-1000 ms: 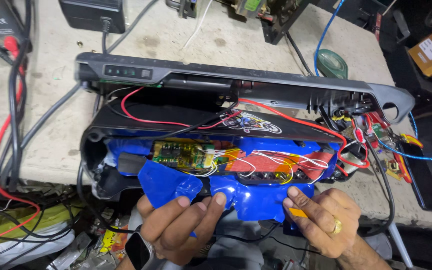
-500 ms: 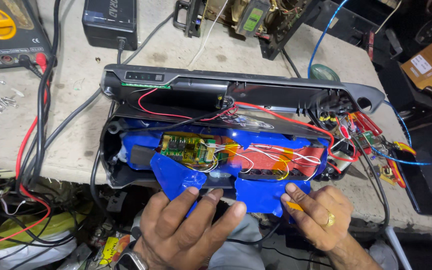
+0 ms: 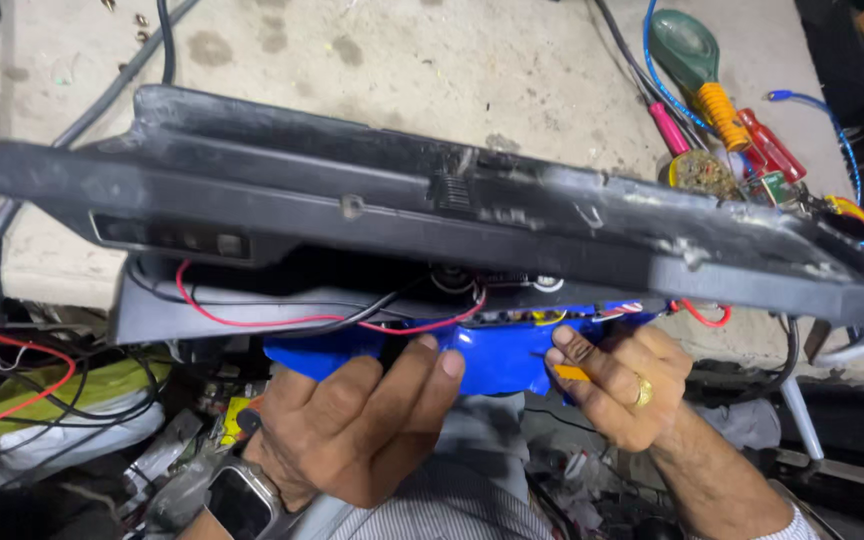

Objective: The person works on an opened e-bike battery pack on a workbench, pressing blue tape and a circuit board inside the casing, then aligns the plastic cover and closes it. They pick up screws and use a red-handled screwdriver to drive screws into the casing, reattaching the battery housing.

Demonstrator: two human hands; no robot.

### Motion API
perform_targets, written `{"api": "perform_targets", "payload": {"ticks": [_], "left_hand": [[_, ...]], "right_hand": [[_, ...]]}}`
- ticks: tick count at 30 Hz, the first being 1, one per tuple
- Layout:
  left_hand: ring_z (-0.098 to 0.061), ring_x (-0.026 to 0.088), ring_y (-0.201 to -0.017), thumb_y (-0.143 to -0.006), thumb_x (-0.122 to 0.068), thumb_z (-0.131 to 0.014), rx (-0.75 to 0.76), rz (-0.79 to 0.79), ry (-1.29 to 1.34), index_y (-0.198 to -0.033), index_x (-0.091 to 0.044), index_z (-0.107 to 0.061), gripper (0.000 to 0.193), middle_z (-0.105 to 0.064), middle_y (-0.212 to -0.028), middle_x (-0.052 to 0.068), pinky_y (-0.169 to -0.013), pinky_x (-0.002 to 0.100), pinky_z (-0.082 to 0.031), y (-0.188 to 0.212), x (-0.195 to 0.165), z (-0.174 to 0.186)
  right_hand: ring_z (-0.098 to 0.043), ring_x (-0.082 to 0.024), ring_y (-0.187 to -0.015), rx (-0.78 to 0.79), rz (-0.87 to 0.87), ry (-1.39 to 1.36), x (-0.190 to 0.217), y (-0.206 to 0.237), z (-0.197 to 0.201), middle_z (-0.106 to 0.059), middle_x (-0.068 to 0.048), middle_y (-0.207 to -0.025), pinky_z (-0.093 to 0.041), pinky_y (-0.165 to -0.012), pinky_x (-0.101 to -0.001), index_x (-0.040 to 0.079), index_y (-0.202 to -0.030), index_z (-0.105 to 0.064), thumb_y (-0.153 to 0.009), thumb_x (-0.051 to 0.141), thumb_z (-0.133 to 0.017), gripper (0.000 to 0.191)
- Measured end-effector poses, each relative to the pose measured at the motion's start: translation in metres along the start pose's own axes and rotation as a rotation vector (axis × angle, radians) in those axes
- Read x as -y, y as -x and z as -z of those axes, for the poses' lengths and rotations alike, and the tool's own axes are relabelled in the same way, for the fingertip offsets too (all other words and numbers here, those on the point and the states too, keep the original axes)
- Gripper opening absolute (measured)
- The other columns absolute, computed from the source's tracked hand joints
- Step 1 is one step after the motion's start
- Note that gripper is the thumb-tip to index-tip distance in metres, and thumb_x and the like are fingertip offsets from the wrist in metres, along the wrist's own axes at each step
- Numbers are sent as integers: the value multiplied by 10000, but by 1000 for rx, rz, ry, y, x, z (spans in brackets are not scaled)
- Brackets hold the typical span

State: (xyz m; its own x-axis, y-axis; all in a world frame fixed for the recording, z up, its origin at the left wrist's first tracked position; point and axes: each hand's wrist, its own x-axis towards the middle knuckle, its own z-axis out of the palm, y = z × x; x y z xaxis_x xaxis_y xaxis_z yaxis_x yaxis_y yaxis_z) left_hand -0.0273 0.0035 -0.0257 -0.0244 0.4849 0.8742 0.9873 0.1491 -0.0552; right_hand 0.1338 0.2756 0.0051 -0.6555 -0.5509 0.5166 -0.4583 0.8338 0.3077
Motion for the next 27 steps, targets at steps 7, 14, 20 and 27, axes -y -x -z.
{"api": "perform_targets", "payload": {"ticks": [7, 14, 20, 27], "left_hand": [[-528, 135, -914, -936, -238, -737, -11, -16, -147, -1236, -166, -785, 312, -682, -1089, -65, -769, 342, -355, 3, -12, -9], [-556, 160, -982, -911, -231, -741, -5, 45, -95, -1081, -166, -772, 185, -707, -1127, -53, -924, 436, -421, 0, -29, -8], [-502, 158, -975, -916, -276, -746, -36, 52, -142, -1193, -220, -804, 289, -677, -1103, -82, -991, 486, -375, -1, -38, -16], [-483, 139, -1007, -921, -290, -749, -44, 37, -184, -1269, -233, -795, 356, -642, -1082, -133, -1036, 513, -340, 3, -40, -26]], "right_hand": [[-576, -162, -618, -41, -36, 8, 2, 3, 7, -730, -147, -1049, -407, -519, -320, 37, -867, -718, -741, 148, -876, 230], [-563, -127, -612, -71, 8, 31, 4, 4, 16, -742, -132, -1060, -371, -515, -294, 101, -813, -690, -776, 129, -892, 208], [-585, -121, -632, -39, 29, 35, 2, 6, 23, -749, -140, -1082, -394, -532, -283, 123, -789, -662, -782, 213, -890, 245], [-518, -106, -588, -85, 9, 75, 4, 3, 20, -727, -85, -1021, -357, -508, -268, 63, -848, -755, -802, 489, -899, 452]]}}
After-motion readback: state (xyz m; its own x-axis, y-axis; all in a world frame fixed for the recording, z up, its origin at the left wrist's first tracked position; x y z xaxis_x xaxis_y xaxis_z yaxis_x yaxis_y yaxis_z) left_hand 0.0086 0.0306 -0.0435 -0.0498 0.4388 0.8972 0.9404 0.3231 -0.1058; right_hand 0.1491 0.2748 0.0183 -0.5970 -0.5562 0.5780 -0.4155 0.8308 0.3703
